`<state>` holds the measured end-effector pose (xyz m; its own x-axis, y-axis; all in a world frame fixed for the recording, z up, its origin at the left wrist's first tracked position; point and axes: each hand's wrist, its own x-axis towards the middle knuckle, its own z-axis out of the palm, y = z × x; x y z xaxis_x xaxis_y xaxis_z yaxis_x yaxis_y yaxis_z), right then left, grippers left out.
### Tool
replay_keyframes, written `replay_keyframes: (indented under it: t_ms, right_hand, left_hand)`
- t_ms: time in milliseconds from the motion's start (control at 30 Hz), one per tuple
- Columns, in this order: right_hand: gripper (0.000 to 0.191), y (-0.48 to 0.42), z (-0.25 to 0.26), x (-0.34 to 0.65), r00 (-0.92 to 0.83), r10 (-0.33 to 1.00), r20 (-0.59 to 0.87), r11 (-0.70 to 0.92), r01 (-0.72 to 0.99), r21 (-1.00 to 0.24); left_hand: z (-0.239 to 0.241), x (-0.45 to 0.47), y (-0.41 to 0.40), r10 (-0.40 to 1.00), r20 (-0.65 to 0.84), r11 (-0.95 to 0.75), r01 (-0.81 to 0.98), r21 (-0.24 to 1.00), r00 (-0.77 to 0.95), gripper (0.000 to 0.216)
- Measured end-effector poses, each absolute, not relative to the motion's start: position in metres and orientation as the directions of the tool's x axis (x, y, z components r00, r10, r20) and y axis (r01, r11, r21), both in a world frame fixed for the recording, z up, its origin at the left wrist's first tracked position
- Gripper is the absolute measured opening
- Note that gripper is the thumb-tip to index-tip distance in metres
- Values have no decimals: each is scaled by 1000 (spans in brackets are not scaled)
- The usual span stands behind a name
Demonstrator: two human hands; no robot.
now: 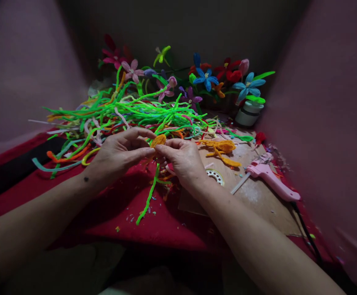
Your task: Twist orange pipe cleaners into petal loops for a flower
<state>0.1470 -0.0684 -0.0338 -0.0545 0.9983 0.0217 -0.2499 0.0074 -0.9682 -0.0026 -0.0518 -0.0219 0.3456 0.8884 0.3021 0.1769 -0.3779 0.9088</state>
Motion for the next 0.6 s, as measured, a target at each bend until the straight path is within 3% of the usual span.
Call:
replay_keyframes:
  t_ms: [200,600]
  right_hand:
    - [16,-67,-35,147,-96,995,-12,-43,-334,-941]
    - [15,-67,-36,147,-60,998,-22,-41,-343,-938]
  left_hand:
    - [-29,-2,-53,835,460,-538,277,796,301,23]
    - [-21,1,-57,902,350,-404,211,890,251,21]
